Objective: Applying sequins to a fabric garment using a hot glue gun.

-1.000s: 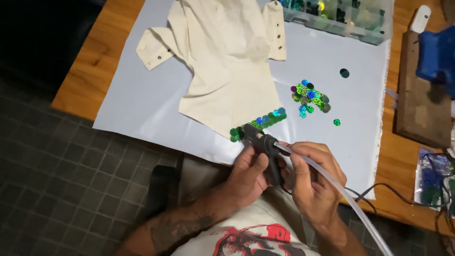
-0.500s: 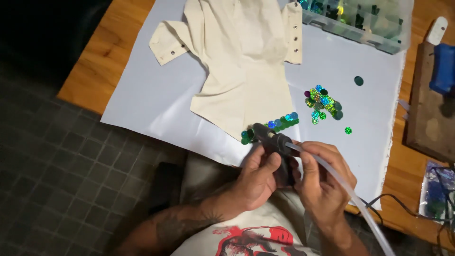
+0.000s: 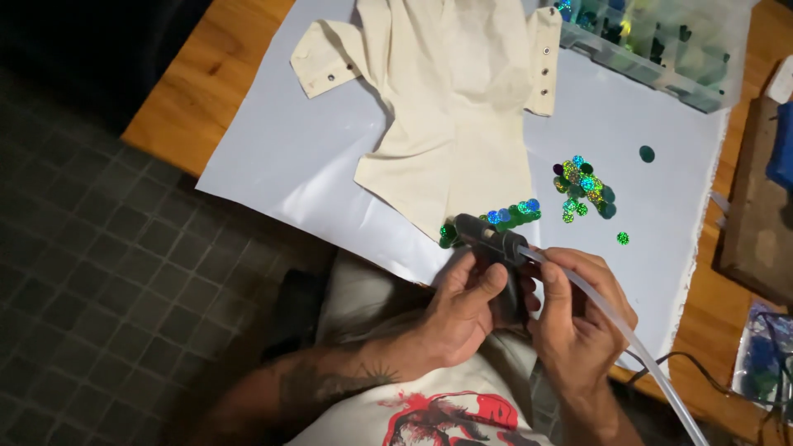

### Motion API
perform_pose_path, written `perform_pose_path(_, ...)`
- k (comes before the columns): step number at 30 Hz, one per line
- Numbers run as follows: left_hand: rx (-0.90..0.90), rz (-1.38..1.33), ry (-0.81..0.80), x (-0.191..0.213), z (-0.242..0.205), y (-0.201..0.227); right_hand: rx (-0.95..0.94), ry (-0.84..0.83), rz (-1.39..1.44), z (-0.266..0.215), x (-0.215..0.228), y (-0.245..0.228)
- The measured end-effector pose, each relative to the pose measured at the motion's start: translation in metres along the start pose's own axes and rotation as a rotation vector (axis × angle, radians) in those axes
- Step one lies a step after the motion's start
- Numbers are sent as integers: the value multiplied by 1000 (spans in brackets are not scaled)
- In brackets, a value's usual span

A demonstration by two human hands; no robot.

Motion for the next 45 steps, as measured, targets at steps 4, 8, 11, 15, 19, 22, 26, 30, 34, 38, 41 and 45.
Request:
perform_pose_path(4, 17, -33, 26, 4, 4, -3, 6, -8, -57, 3, -1, 0)
perform_pose_path(8, -16, -83, 63, 10, 9, -4, 44, -9, -66, 6, -4, -1)
perform_pose_path(11, 12, -81, 76, 10, 9, -3, 26, -11, -106, 8, -5, -2)
perform_pose_path(15, 3, -91, 38, 4, 10, 0, -15, -30, -93, 11, -8, -4)
perform_pose_path(19, 19, -138, 92, 13, 12, -7, -121, -24, -56, 12, -11, 2)
perform_pose_path(22, -14, -119, 70, 7, 12, -2, -93, -16, -67, 12, -12, 2)
perform_pose_path(26, 5, -107, 66, 6, 11, -2, -67, -28, -86, 15, -13, 1)
perform_pose_path(30, -18, -114, 95, 6, 12, -2, -71, -42, -84, 16, -13, 0)
perform_pose_path(34, -15, -129, 120, 11, 14, -6, -62, -35, -124, 17, -13, 0)
perform_pose_path(38, 16, -140, 128, 13, 16, -10, -48, -22, -152, 17, -10, 3)
perform_pose_path(41, 9, -110, 111, 10, 18, -9, -80, -28, -137, 18, -9, 5)
perform_pose_path(45, -4, -138, 133, 12, 20, -11, -71, -26, -146, 18, -9, 7)
Point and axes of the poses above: each hand's wrist, its own z-axis towards the middle knuckle, its own x-axis out of the back of the hand, y = z × x, the point moved 7 cm from there along z, towards the middle knuckle, and after that the axes turned 2 degrees about -z, right-handed, at the moved point
